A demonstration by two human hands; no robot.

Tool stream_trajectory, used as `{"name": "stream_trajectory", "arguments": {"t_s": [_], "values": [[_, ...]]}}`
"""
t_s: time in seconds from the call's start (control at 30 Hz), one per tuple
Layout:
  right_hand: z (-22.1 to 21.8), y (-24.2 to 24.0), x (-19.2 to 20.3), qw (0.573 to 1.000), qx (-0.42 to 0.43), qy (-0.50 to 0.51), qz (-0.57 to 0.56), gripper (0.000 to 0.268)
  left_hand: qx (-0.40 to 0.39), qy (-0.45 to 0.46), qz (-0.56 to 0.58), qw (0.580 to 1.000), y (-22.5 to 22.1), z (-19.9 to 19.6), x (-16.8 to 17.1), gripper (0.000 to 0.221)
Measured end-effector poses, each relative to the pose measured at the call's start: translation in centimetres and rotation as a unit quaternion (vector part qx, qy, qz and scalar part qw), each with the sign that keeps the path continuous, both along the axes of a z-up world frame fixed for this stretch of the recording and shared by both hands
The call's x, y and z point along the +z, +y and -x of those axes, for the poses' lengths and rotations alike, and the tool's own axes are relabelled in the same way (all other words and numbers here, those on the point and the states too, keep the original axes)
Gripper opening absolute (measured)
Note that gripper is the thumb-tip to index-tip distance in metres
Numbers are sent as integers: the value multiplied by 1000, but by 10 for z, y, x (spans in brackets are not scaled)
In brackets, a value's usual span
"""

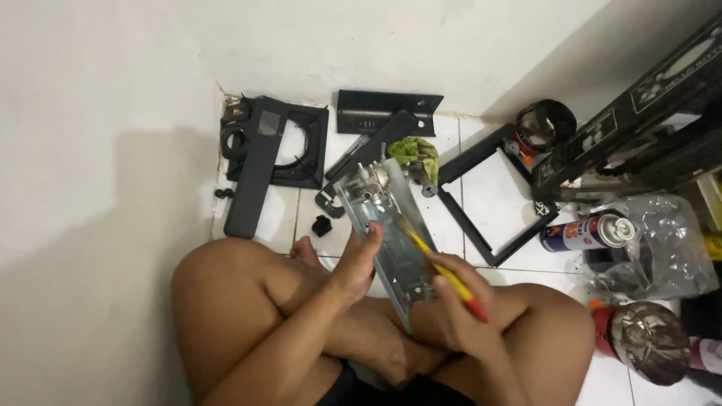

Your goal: Disassembling, cleaning, and testing the internal mechanism of a portable gas stove using a brush and cloth.

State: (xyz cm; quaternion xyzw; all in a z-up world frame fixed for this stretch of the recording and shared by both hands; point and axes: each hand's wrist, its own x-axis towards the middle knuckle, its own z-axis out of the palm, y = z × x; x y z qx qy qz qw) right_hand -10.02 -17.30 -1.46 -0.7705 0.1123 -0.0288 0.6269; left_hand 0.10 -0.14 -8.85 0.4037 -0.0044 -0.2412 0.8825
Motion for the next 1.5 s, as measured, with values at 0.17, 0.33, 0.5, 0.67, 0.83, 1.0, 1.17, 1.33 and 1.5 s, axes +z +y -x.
{"name": "stream_trajectory", "arguments": {"t_s": [0.17,0.33,0.5,0.67,0.83,1.0,1.17,1.33,1.5], "values": [[-31,37,-12,993,-17,-60,-99,36,44,-87,10,995,5,-1,12,94],[-37,58,-14,986,-85,-146,-3,24,67,-167,-120,976,6,-5,6,83],[-44,58,-30,985,-111,-125,-46,32,105,-198,-152,963,-5,-19,1,89],[-39,38,-36,992,-33,-98,-67,26,122,-156,-166,966,-2,-17,0,86],[-34,46,-21,993,-18,-110,41,23,131,-128,-139,973,1,-20,6,86],[-25,56,-25,982,26,-146,117,14,149,-107,-83,980,4,-20,-3,91],[-29,65,-26,989,25,-60,132,18,134,-83,-35,987,0,-21,-8,73],[-27,62,-22,981,-11,-121,148,15,114,-134,-106,979,-2,-19,3,79],[-32,56,-20,985,34,-63,156,18,95,-172,-105,975,-2,-16,-3,83]]}}
